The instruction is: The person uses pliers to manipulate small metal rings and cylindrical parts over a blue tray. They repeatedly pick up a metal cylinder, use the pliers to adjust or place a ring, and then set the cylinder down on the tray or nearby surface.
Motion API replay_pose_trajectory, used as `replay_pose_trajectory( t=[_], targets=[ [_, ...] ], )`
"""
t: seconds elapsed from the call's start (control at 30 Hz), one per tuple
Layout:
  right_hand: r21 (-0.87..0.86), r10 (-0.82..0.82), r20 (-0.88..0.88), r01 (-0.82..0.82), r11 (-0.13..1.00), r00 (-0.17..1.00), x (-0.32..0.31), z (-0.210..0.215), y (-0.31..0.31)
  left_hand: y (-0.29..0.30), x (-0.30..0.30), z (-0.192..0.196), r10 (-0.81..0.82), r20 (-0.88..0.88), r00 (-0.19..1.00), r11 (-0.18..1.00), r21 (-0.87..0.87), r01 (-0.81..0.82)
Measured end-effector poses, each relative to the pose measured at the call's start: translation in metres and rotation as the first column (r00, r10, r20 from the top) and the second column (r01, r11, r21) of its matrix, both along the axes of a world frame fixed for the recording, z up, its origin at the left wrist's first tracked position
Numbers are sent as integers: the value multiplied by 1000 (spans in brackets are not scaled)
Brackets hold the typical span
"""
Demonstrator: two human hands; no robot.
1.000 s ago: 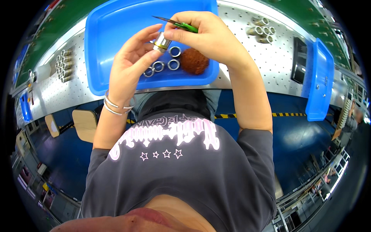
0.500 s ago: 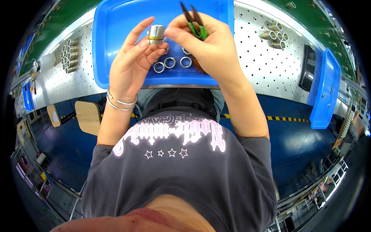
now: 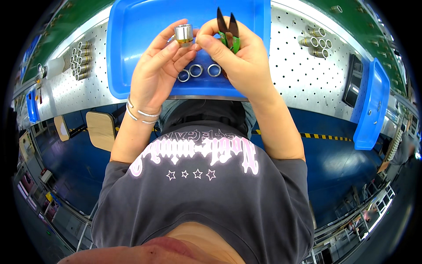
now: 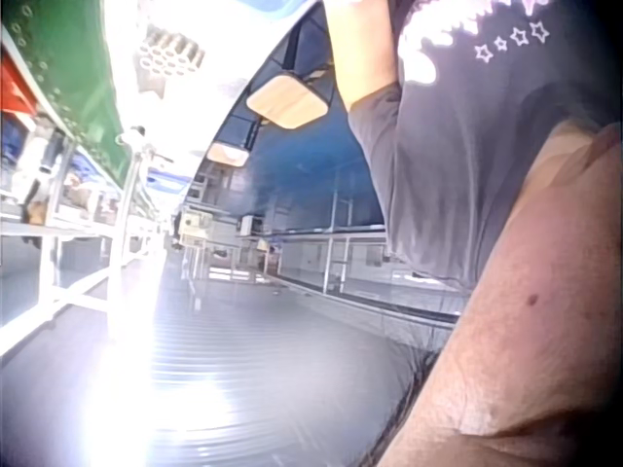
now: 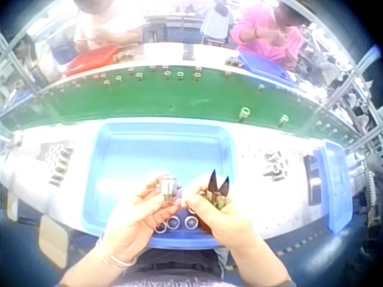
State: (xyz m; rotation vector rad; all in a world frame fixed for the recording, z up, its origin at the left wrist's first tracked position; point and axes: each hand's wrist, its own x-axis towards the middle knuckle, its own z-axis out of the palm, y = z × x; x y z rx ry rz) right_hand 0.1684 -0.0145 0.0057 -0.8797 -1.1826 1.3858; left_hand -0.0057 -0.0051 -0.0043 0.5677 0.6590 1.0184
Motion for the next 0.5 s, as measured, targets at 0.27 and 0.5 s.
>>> replay_pose_trajectory(
  t=[0.27,0.5],
  targets=[
    [-26,-36,191,41,999,981,10,7,-7,0,-3,-3,16,-96,995,998,64,-10],
    [241,-163,614,13,970,772,25,23,10,-5,3,1,-27,-369,929,925,342,163]
  ],
)
